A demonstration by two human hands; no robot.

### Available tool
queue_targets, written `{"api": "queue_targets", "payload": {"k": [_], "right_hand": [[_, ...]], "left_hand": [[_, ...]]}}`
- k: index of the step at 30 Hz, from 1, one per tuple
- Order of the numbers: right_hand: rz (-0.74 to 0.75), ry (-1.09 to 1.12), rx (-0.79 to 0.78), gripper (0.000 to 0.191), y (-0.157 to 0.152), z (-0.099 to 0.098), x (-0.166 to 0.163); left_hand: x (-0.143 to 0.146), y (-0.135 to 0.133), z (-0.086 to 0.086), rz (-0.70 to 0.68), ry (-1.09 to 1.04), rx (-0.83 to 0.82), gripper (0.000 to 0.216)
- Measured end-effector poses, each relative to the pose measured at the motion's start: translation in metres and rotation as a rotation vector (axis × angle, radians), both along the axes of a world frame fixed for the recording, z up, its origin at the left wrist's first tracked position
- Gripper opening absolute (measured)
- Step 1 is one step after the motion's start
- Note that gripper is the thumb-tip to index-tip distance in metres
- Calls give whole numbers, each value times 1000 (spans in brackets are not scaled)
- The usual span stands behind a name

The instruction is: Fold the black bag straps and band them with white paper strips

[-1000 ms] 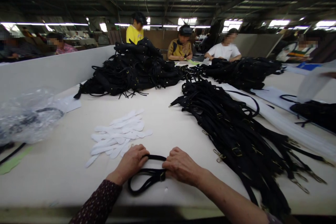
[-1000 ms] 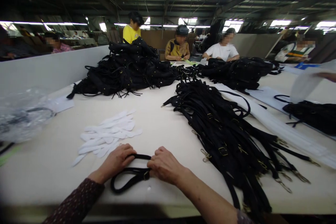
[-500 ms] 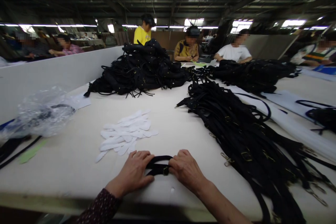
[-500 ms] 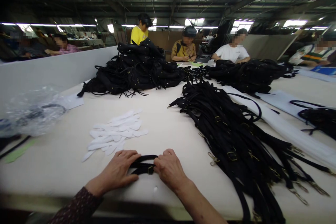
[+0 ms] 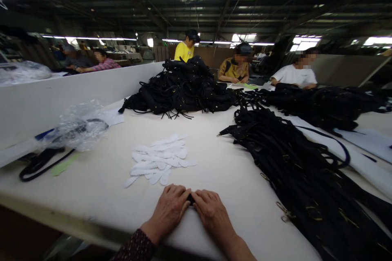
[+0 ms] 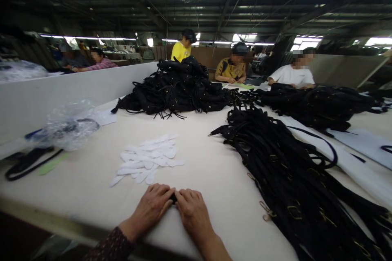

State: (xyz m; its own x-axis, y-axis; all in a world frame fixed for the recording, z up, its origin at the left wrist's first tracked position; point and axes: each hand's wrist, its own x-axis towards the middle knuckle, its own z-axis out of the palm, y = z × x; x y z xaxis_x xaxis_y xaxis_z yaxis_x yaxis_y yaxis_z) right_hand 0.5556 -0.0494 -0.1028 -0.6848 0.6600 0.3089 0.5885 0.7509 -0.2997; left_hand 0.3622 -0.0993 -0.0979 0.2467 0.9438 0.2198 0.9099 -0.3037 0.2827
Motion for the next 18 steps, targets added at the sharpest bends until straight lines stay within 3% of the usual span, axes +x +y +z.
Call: {"api": "queue_targets", "payload": {"k": [4,8,14,18], "right_hand": [[49,27,-3,30,16,0,-2],[-17,33,-41,26,28,5,-7],[67,26,-41,28,16,7,-4],[50,-26,-82,25,26,12,-9]], "left_hand": [[-1,17,9,-6,46,1,35],[-5,31,12,-27,67,16,22],[-7,11,8,-27,18,17,24],[-8,16,17,-7,76,-64,26]]}}
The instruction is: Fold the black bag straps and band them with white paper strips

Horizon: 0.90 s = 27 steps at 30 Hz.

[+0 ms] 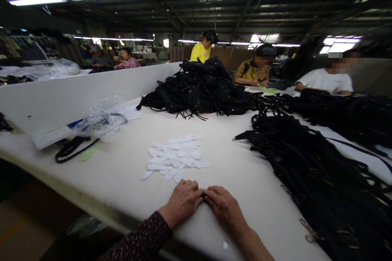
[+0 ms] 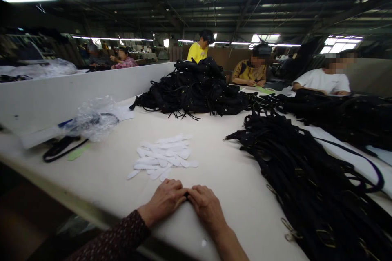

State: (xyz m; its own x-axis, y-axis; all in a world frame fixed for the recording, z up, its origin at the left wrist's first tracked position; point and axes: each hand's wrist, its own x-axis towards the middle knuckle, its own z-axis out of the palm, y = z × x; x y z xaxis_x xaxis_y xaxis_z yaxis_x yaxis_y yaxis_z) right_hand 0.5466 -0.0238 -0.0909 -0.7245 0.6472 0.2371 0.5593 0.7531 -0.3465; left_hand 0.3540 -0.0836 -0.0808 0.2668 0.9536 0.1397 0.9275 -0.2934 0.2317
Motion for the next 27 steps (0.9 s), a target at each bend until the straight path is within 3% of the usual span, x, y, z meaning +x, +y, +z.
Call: {"api": "queue_targets", "payload": {"k": [7,11,15,19,24,26,27], "right_hand": [[-70,92,-3,17,-5,-5,-4],[-16,50,-3,17,-3,-5,-1],[40,-43,-50,17,14,10,-12],[84,-71,-214,13,33,44,-35],[208,-113,-820,36,68,80,-68],[198,-68,-860,34,82,84,-84],[164,-43,-763,31,88,83,-94]], "left_hand": [[-3,7,15,-67,41,-46,14],[-2,-3,14,-40,6,-50,12],[-1,0,5,7,-58,-48,11],[-3,5,-10,102,-180,-21,13],[-3,16,-32,109,-196,-85,24],[-3,22,-40,90,-163,-103,24],[-4,25,-45,83,-155,-98,24]]}}
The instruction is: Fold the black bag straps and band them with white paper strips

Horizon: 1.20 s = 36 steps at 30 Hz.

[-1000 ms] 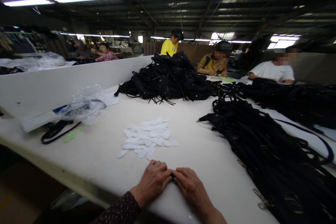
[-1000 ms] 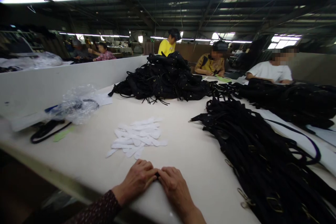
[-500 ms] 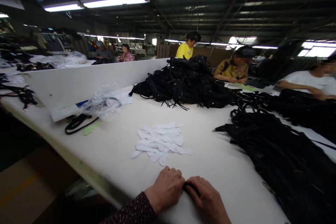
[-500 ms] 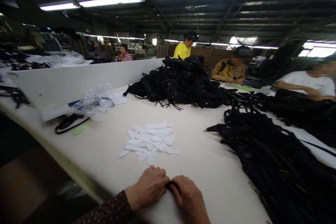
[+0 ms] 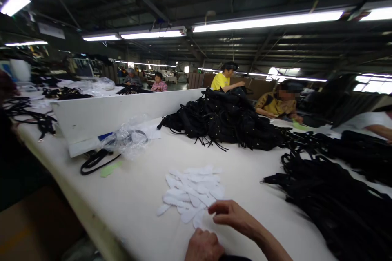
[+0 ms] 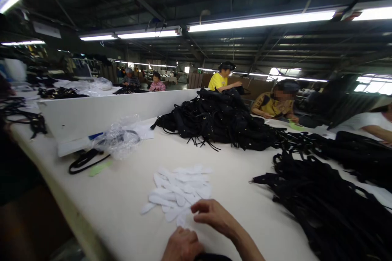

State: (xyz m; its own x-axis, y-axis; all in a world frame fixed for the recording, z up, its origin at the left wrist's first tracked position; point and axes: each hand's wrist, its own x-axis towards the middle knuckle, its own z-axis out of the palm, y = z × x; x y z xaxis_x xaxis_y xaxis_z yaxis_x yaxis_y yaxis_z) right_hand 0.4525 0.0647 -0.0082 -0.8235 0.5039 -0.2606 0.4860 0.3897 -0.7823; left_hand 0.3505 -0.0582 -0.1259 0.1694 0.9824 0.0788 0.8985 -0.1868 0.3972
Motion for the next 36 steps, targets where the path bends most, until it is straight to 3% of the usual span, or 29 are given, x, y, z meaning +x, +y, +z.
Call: {"api": "queue_targets", "payload": {"k": [3,5,10,15,18,22,25,30,33,36], "right_hand": [[-131,-75,442,26,9,-13,-32],[-163,-157,597,24,10,-25,-52],[-132,-200,657,23,9,-44,-73],[-153,-90,624,27,16,-30,-57],[-185,-36,574,28,21,-18,-29],[-279,146,474,26,20,-11,39],[-387,174,446,26,14,-18,105],[-604,-2,472,30,-2,-40,206],[-779,-127,524,26,-12,-50,236],[-839,-213,560,23,-24,-59,232]], "left_hand": [[-2,7,-16,-17,-8,27,24],[-4,9,-25,-17,-34,21,28],[-4,8,-29,46,-109,-46,28],[-2,-2,-9,92,-197,-18,22],[-3,-12,2,134,-272,25,17],[-6,-24,13,122,-375,49,17],[-10,-31,21,27,-392,1,17],[-17,-33,27,-105,-523,-56,23],[-18,-33,24,-39,-649,-55,26],[-17,-34,20,93,-746,-43,30]]}}
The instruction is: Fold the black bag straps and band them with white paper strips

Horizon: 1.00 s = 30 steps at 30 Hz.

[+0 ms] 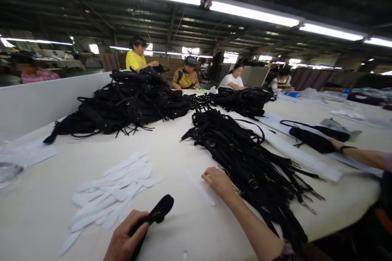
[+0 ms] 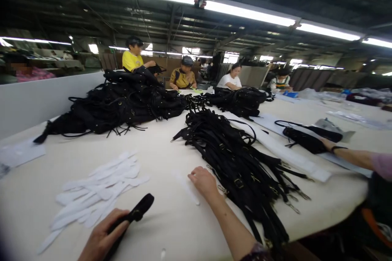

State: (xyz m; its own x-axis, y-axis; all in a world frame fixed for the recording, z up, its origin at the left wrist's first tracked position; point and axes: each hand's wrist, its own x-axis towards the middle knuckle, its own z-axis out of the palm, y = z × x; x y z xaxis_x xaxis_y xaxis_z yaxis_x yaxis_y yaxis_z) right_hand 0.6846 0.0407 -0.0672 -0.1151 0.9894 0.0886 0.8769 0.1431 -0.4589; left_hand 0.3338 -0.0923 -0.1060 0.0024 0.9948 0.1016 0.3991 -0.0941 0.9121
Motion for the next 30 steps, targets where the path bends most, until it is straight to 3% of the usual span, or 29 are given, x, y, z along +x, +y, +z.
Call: {"api": "queue_targets", "payload": {"k": [5,10,13,17,21,27,30], "right_hand": [[49,-30,-3,15,-13,-11,-37],[56,-2,-13,13,-10,-5,-49],[71,49,-23,14,-10,1,-51],[125,214,-62,20,-21,5,-70],[256,602,-268,24,-41,7,-104],[424,954,-546,24,-63,24,-134],[453,1030,-651,32,-64,30,-136]], "left_hand": [[-3,3,-1,62,-74,-134,39],[-9,16,-4,193,-191,-292,52],[1,18,1,287,-394,-371,60],[25,14,21,239,-693,-399,55],[39,13,37,180,-780,-356,53],[47,11,46,112,-808,-299,98],[50,6,49,122,-796,-334,75]]}}
